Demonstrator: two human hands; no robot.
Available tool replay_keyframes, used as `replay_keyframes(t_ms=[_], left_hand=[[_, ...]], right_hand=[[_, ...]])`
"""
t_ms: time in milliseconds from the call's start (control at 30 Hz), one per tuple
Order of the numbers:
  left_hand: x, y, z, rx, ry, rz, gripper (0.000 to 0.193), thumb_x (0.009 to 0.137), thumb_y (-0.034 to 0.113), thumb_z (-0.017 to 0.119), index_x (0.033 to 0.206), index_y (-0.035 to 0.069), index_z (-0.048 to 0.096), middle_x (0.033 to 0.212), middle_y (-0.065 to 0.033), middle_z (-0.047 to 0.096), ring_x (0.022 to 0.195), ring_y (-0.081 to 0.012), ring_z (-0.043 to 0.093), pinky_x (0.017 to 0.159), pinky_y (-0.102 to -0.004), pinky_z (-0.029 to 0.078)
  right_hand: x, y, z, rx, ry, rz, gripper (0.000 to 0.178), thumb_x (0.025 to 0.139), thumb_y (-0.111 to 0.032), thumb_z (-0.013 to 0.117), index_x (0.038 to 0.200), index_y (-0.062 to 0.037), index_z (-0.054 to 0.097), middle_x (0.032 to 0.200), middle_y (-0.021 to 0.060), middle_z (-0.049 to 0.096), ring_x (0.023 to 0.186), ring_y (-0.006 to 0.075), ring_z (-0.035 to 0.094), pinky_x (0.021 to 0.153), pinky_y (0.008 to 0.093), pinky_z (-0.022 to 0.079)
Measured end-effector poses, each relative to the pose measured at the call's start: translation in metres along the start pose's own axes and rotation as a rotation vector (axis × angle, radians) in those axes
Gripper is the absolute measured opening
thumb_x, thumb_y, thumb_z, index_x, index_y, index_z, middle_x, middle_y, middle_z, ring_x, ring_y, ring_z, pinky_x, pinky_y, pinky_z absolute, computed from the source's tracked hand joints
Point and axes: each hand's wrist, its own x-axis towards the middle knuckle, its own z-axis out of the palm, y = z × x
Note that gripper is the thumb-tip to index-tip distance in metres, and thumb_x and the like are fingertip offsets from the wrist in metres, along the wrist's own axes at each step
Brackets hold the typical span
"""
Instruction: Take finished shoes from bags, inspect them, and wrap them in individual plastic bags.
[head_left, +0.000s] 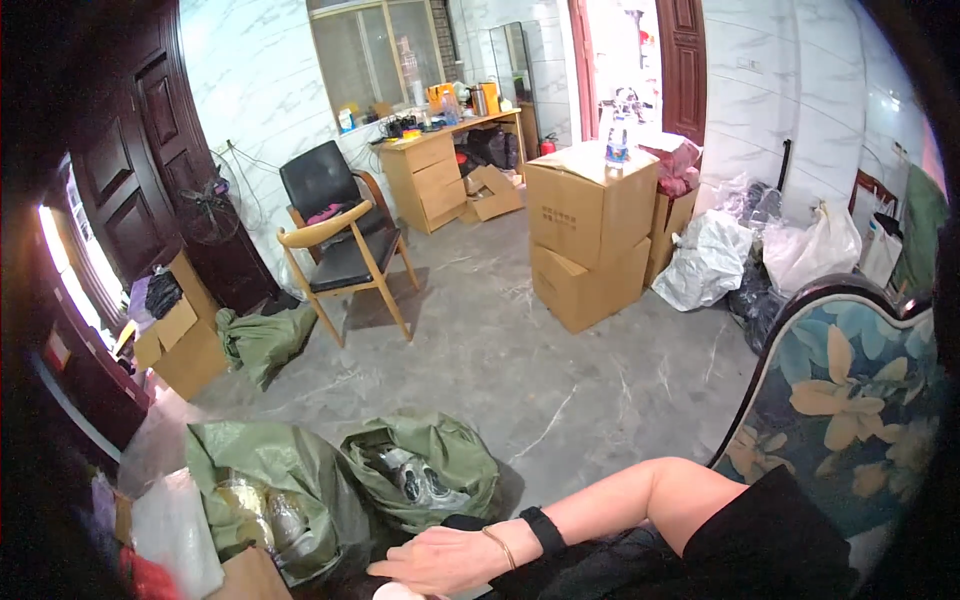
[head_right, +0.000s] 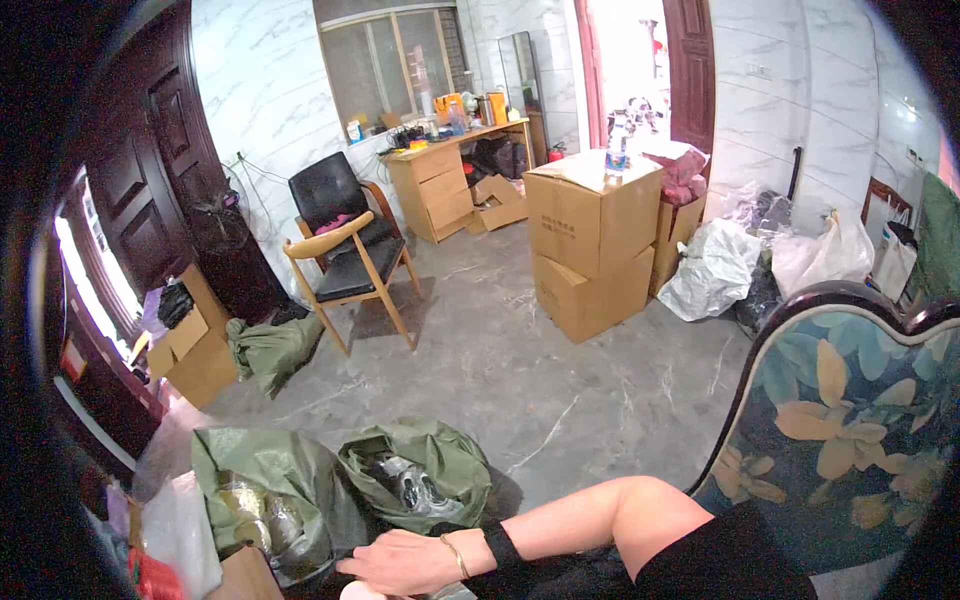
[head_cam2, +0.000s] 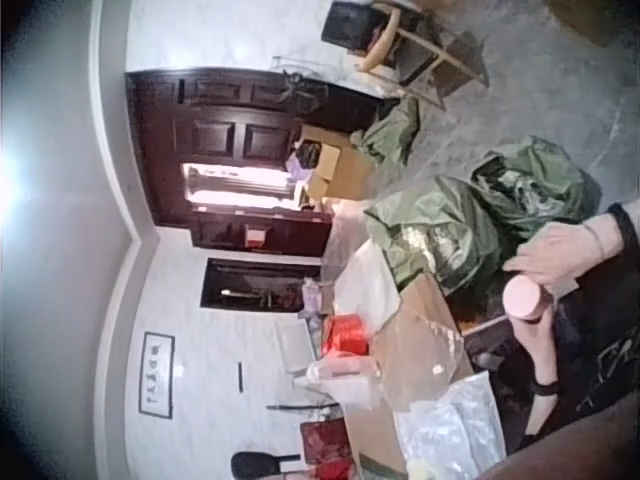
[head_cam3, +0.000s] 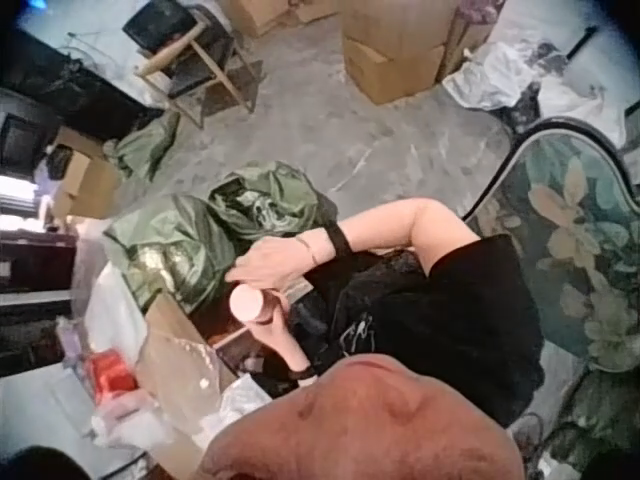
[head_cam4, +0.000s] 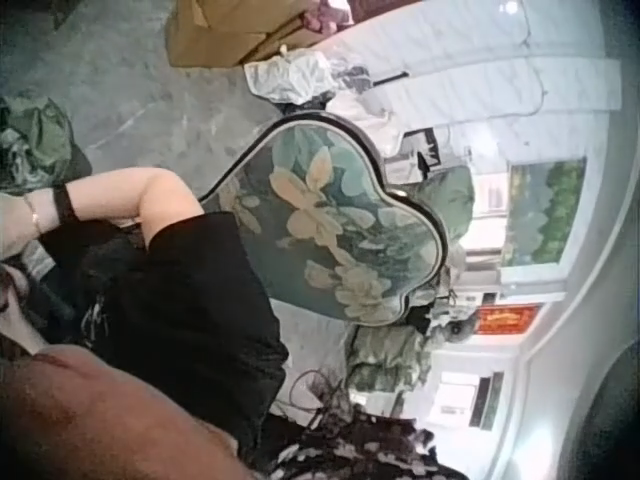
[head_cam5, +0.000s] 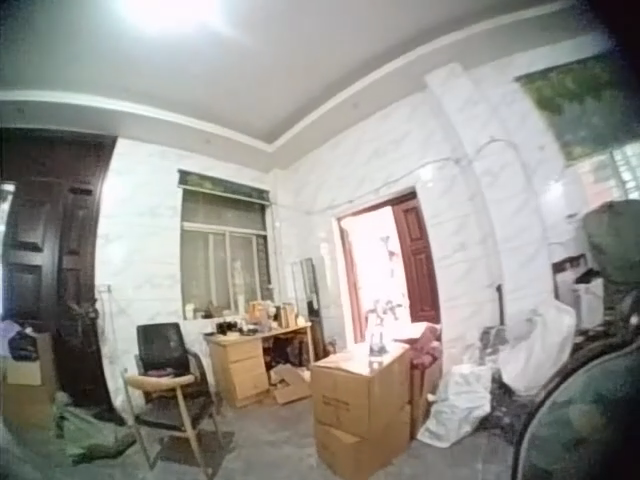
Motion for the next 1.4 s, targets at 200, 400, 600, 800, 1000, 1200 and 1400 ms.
replay_keyframes(t_ms=[200, 400, 600, 800, 1000, 1200, 1400], left_hand=[[-0.007, 0.001, -0.006, 0.234, -0.121, 0.200, 0.056, 0.075, 0.011, 0.075, 0.123, -0.005, 0.053, 0.110, -0.0153, 0.063, 0.096, -0.0244, 0.060, 0.086, -0.0348, 0.049], [-0.014, -0.016, -0.029, 0.020, -0.315, 0.117, 0.055, 0.075, 0.018, 0.078, 0.121, -0.002, 0.055, 0.107, -0.0148, 0.066, 0.098, -0.0231, 0.062, 0.081, -0.0346, 0.050], [-0.022, 0.024, -0.032, 0.051, -0.407, 0.088, 0.060, 0.074, 0.021, 0.080, 0.123, -0.001, 0.055, 0.106, -0.0140, 0.066, 0.098, -0.0237, 0.063, 0.082, -0.0347, 0.050], [-0.031, 0.068, -0.031, 0.095, -0.440, 0.039, 0.067, 0.071, 0.027, 0.083, 0.126, -0.001, 0.054, 0.109, -0.0130, 0.066, 0.100, -0.0236, 0.063, 0.085, -0.0340, 0.050], [-0.028, 0.053, -0.034, 0.010, -0.553, 0.081, 0.072, 0.066, 0.025, 0.086, 0.125, 0.000, 0.054, 0.112, -0.0123, 0.065, 0.105, -0.0222, 0.062, 0.091, -0.0343, 0.048], [-0.024, 0.066, -0.033, -0.079, -0.694, 0.135, 0.073, 0.064, 0.024, 0.087, 0.125, 0.000, 0.055, 0.113, -0.0120, 0.065, 0.106, -0.0219, 0.062, 0.093, -0.0345, 0.047], [-0.019, 0.089, -0.037, -0.158, -0.791, 0.145, 0.075, 0.062, 0.023, 0.088, 0.125, 0.000, 0.055, 0.114, -0.0118, 0.064, 0.108, -0.0216, 0.061, 0.095, -0.0348, 0.046]], right_hand=[[0.015, -0.051, -0.006, -0.156, 0.058, -0.042, 0.030, 0.077, -0.036, 0.063, 0.081, -0.0064, 0.059, 0.058, 0.0093, 0.055, 0.053, 0.0295, 0.058, 0.045, 0.0398, 0.044], [0.021, -0.053, -0.031, 0.098, -0.044, -0.349, 0.027, 0.076, -0.034, 0.063, 0.074, -0.0079, 0.058, 0.067, 0.0149, 0.057, 0.061, 0.0342, 0.057, 0.054, 0.0430, 0.047], [0.028, -0.063, -0.066, 0.308, -0.037, -0.669, 0.032, 0.084, -0.042, 0.061, 0.095, -0.0117, 0.060, 0.088, 0.0136, 0.061, 0.072, 0.0345, 0.062, 0.058, 0.0423, 0.049], [0.015, -0.073, -0.068, -0.080, -0.277, -0.291, 0.040, 0.077, -0.050, 0.064, 0.079, -0.0102, 0.063, 0.063, 0.0117, 0.061, 0.052, 0.0342, 0.060, 0.047, 0.0410, 0.046], [0.030, -0.080, -0.114, 0.097, -0.353, -0.615, 0.014, 0.084, -0.023, 0.060, 0.090, -0.0099, 0.061, 0.082, 0.0126, 0.056, 0.074, 0.0323, 0.057, 0.064, 0.0396, 0.046], [0.033, -0.070, -0.129, 0.381, -0.593, -0.793, 0.017, 0.088, -0.020, 0.058, 0.101, -0.0106, 0.063, 0.105, 0.0165, 0.056, 0.095, 0.0358, 0.052, 0.079, 0.0443, 0.042], [0.029, -0.048, -0.160, 0.567, -0.525, -0.631, 0.050, 0.093, -0.023, 0.062, 0.138, -0.0062, 0.050, 0.134, 0.0195, 0.051, 0.124, 0.0346, 0.049, 0.102, 0.0407, 0.041]])
